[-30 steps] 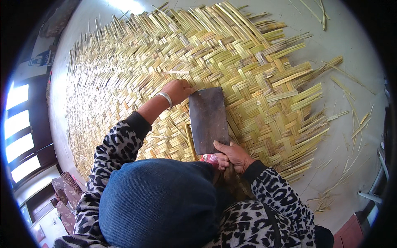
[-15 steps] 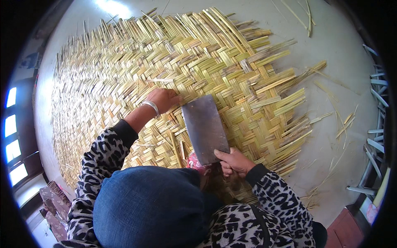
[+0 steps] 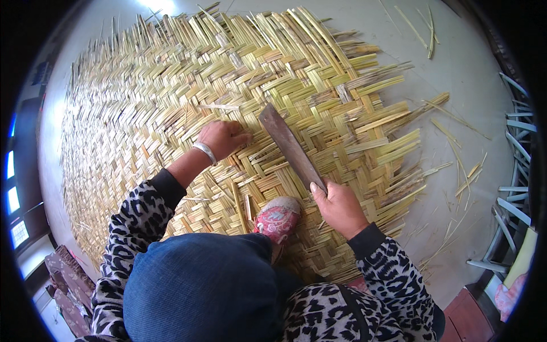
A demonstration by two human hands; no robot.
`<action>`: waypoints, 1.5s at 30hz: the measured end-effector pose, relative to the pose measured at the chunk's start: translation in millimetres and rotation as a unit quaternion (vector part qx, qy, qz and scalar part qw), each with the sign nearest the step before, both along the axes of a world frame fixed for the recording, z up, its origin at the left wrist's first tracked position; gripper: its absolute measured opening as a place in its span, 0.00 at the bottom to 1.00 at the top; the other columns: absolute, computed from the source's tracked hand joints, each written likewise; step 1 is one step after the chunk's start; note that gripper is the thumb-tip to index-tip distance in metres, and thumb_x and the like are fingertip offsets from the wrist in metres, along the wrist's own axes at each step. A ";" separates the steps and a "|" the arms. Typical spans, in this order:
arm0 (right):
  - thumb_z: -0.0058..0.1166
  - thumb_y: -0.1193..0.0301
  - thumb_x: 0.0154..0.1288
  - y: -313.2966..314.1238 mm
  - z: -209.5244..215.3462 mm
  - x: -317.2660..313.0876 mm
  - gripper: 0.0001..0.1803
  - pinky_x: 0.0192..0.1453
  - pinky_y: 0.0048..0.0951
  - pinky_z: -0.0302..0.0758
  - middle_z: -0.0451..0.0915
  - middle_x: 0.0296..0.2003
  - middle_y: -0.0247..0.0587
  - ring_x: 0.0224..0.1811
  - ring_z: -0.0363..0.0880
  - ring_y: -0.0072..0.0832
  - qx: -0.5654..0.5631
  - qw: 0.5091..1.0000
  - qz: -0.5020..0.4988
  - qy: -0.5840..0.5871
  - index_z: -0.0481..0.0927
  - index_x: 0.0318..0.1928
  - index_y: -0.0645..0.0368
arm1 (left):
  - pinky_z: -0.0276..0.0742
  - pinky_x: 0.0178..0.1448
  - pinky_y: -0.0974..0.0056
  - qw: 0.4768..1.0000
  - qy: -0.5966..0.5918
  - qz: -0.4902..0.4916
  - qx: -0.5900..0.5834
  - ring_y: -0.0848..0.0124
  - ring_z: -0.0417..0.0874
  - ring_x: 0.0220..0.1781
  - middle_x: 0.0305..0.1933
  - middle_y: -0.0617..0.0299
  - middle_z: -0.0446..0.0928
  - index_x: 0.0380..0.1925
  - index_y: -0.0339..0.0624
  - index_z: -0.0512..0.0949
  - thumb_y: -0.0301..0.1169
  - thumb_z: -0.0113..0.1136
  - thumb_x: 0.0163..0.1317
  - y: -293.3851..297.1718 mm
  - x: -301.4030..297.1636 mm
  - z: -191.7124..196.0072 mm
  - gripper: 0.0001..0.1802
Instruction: The person weaves a mat from dried palm leaves on the floor. They use a flat metal tool to press and align the leaves, repeatedly tapping and adjusting the weave to tighten the pattern.
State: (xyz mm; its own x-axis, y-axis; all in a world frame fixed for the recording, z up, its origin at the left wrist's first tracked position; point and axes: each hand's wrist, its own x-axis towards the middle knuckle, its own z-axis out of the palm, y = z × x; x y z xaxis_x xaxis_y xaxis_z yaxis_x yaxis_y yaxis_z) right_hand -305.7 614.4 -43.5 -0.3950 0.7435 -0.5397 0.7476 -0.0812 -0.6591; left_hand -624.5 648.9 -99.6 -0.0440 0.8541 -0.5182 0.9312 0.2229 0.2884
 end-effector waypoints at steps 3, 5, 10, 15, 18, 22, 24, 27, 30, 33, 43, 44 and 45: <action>0.49 0.58 0.73 3.5 1.8 -9.6 0.20 0.33 0.44 0.74 0.78 0.24 0.58 0.28 0.78 0.53 0.010 1.000 0.013 -0.022 0.80 0.41 0.65 | 0.77 0.38 0.52 0.999 -0.052 -0.003 0.014 0.55 0.83 0.31 0.25 0.54 0.80 0.28 0.46 0.82 0.53 0.61 0.60 -3.3 -7.2 -2.5 0.21; 0.48 0.58 0.74 5.7 2.6 -11.6 0.20 0.33 0.45 0.74 0.79 0.25 0.59 0.29 0.78 0.55 0.009 0.999 0.017 -0.030 0.80 0.42 0.64 | 0.76 0.36 0.52 0.995 -0.094 -0.031 0.032 0.55 0.82 0.29 0.24 0.54 0.79 0.26 0.45 0.80 0.51 0.61 0.61 -5.8 -13.9 -4.1 0.20; 0.47 0.58 0.73 11.8 1.6 -12.9 0.19 0.36 0.48 0.74 0.79 0.26 0.59 0.31 0.79 0.56 -0.008 0.999 0.028 -0.042 0.80 0.44 0.64 | 0.70 0.30 0.58 0.973 -0.227 -0.037 0.012 0.64 0.70 0.21 0.19 0.56 0.70 0.22 0.39 0.74 0.42 0.65 0.61 -10.3 -31.4 -5.5 0.19; 0.47 0.58 0.73 20.3 -8.5 -22.0 0.19 0.36 0.49 0.74 0.79 0.27 0.59 0.31 0.79 0.57 -0.010 0.999 0.029 -0.038 0.80 0.43 0.64 | 0.61 0.29 0.66 0.969 -0.238 -0.035 -0.055 0.79 0.62 0.26 0.22 0.70 0.62 0.23 0.38 0.72 0.33 0.63 0.65 -9.9 -41.6 -8.3 0.14; 0.48 0.58 0.73 22.2 -12.1 -23.8 0.20 0.35 0.48 0.73 0.79 0.26 0.60 0.31 0.79 0.57 0.005 0.999 0.013 -0.029 0.80 0.41 0.65 | 0.63 0.27 0.64 0.952 -0.304 -0.018 -0.014 0.77 0.63 0.22 0.18 0.68 0.63 0.22 0.38 0.72 0.43 0.64 0.65 -11.7 -42.1 -10.1 0.21; 0.48 0.58 0.72 18.5 -14.5 -28.1 0.20 0.35 0.53 0.74 0.80 0.25 0.59 0.31 0.79 0.58 0.025 0.999 -0.017 0.030 0.78 0.35 0.64 | 0.71 0.33 0.64 0.962 -0.266 0.049 -0.026 0.75 0.71 0.26 0.23 0.66 0.74 0.30 0.38 0.78 0.43 0.61 0.67 -15.5 -35.9 -7.6 0.18; 0.49 0.59 0.73 18.4 -17.7 -37.2 0.19 0.34 0.52 0.74 0.79 0.24 0.59 0.30 0.79 0.58 0.034 0.997 -0.041 0.050 0.78 0.36 0.65 | 0.76 0.38 0.63 0.962 -0.269 0.034 -0.010 0.72 0.78 0.30 0.27 0.61 0.80 0.34 0.37 0.80 0.43 0.57 0.69 -13.6 -30.3 -5.7 0.18; 0.48 0.59 0.73 20.2 -18.2 -50.3 0.19 0.34 0.52 0.74 0.79 0.25 0.61 0.31 0.79 0.59 0.060 0.987 -0.085 0.123 0.78 0.37 0.66 | 0.77 0.39 0.62 0.965 -0.254 0.047 -0.053 0.69 0.81 0.30 0.27 0.58 0.81 0.34 0.37 0.81 0.41 0.53 0.70 -3.6 -21.1 -4.4 0.17; 0.48 0.59 0.73 25.9 -19.7 -69.9 0.20 0.35 0.52 0.74 0.79 0.26 0.62 0.32 0.79 0.60 0.059 0.984 -0.086 0.142 0.78 0.38 0.67 | 0.77 0.39 0.62 0.975 -0.195 0.069 -0.083 0.68 0.81 0.29 0.26 0.58 0.82 0.32 0.36 0.81 0.39 0.54 0.69 4.9 -14.0 -2.9 0.17; 0.47 0.59 0.73 29.6 -20.8 -87.5 0.20 0.36 0.51 0.75 0.80 0.27 0.63 0.34 0.79 0.60 0.037 0.988 -0.083 0.127 0.78 0.39 0.68 | 0.78 0.38 0.61 0.972 -0.187 0.089 -0.108 0.67 0.82 0.28 0.24 0.58 0.81 0.31 0.36 0.81 0.40 0.53 0.69 6.5 -11.5 -1.3 0.17; 0.46 0.60 0.73 37.1 -27.0 -117.8 0.21 0.42 0.51 0.77 0.81 0.31 0.65 0.38 0.80 0.61 0.013 0.988 -0.099 0.117 0.78 0.40 0.70 | 0.77 0.35 0.62 0.941 -0.261 0.180 -0.118 0.70 0.80 0.23 0.22 0.58 0.80 0.31 0.34 0.82 0.43 0.52 0.70 -4.1 -12.6 -24.4 0.22; 0.46 0.60 0.73 36.9 -28.9 -119.1 0.21 0.42 0.51 0.77 0.81 0.31 0.65 0.38 0.80 0.61 0.000 0.989 -0.099 0.111 0.78 0.40 0.70 | 0.77 0.35 0.62 0.939 -0.262 0.192 -0.116 0.70 0.80 0.23 0.22 0.58 0.80 0.31 0.34 0.82 0.43 0.52 0.70 -5.3 -12.3 -28.2 0.22; 0.46 0.60 0.73 36.4 -30.7 -120.0 0.21 0.42 0.51 0.77 0.81 0.31 0.66 0.38 0.80 0.61 0.007 0.988 -0.103 0.114 0.78 0.40 0.70 | 0.77 0.37 0.61 0.936 -0.266 0.201 -0.112 0.68 0.81 0.24 0.23 0.56 0.81 0.31 0.34 0.82 0.43 0.52 0.70 -5.2 -13.4 -31.3 0.22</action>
